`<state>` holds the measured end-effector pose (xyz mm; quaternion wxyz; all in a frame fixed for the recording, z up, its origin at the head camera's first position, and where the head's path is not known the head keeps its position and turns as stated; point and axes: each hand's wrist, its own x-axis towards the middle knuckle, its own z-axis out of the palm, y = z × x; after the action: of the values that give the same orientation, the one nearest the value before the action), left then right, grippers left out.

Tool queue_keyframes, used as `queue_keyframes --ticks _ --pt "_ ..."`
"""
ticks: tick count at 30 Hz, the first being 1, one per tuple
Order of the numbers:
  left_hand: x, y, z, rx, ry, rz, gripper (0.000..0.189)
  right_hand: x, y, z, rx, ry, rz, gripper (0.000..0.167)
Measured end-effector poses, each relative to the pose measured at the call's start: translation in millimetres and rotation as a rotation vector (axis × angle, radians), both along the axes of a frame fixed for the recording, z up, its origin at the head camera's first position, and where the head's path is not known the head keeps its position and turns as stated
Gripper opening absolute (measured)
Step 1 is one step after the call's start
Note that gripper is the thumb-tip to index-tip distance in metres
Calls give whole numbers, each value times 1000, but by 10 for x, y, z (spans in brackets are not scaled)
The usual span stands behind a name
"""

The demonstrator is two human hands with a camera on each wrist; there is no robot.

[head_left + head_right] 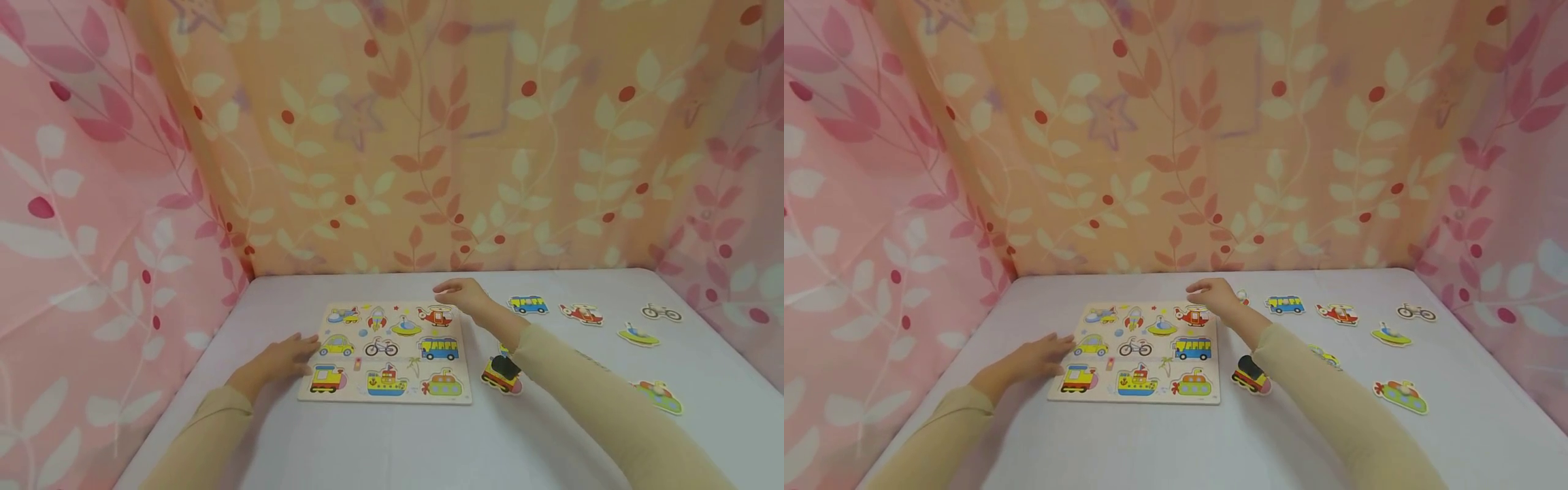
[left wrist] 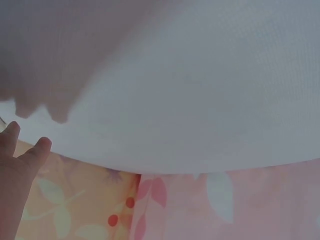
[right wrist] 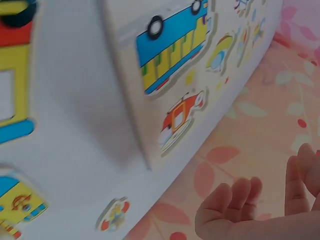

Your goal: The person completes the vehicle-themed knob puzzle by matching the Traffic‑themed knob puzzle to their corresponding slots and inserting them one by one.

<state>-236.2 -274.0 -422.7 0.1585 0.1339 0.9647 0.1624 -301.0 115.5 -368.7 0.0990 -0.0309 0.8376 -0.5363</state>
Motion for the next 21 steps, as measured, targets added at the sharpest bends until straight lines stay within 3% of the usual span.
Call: queue_keyframes --ticks 7,21 --pt "-8 -16 11 -5 -17 6 62 -56 261 -11 -19 -42 -105 38" --pt "-27 -20 -10 -31 -10 4 63 -141 622 -172 -28 -122 -156 49"
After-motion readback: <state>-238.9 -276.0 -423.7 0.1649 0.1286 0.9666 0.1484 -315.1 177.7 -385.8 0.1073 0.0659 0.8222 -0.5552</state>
